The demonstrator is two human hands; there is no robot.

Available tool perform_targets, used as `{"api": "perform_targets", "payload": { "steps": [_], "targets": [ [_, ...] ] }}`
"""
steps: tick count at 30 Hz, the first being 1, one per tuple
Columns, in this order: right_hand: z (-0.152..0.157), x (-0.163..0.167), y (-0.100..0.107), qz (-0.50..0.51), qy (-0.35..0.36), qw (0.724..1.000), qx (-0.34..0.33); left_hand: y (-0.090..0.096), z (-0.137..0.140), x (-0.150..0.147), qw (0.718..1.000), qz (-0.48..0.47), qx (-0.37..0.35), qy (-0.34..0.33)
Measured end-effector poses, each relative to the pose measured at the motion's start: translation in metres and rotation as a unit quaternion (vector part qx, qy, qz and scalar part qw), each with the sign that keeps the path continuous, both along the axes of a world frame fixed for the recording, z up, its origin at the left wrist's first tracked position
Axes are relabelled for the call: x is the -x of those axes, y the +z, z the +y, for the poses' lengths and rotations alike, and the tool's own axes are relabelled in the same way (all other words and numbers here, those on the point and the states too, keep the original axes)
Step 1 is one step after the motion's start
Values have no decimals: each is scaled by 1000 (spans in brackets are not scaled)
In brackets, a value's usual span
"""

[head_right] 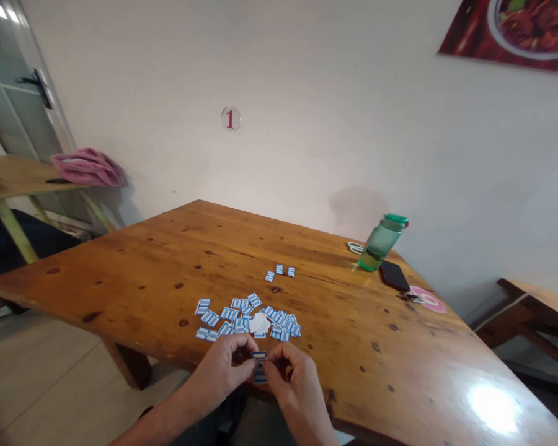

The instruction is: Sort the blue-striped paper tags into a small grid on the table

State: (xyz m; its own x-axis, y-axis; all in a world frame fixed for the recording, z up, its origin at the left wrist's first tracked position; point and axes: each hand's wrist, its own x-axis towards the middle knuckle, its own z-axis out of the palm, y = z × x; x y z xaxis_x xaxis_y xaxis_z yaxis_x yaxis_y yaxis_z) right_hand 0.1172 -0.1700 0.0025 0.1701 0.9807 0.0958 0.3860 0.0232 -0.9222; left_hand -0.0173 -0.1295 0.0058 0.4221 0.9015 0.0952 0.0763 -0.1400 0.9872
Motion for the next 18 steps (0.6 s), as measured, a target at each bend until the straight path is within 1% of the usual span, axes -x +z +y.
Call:
{"api": "perform_targets", "payload": {
  "steps": [3,5,7,8,10,11,14,16,18],
  "targets": [
    [13,-9,1,80,-5,996,34,2,7,3,1000,3,-5,1],
    [27,-24,3,110,-27,992,48,2,16,11,999,-5,-18,38],
    [47,-46,8,119,-59,990,51,1,29,28,995,-10,-27,93],
    [59,-58,10,116,-73,989,52,0,37,38,992,-12,-33,124],
    [86,-83,12,91,-100,988,80,-5,55,62,981,4,-42,188],
    [101,-94,12,83,-111,986,89,-9,64,75,972,22,-54,228],
    [141,-118,8,51,-133,982,122,-22,89,105,942,85,-98,308],
    [163,-126,3,29,-145,980,134,-30,100,117,929,113,-106,336],
    [181,-129,-3,10,-156,979,130,-36,105,123,927,124,-102,340]
  ]
}}
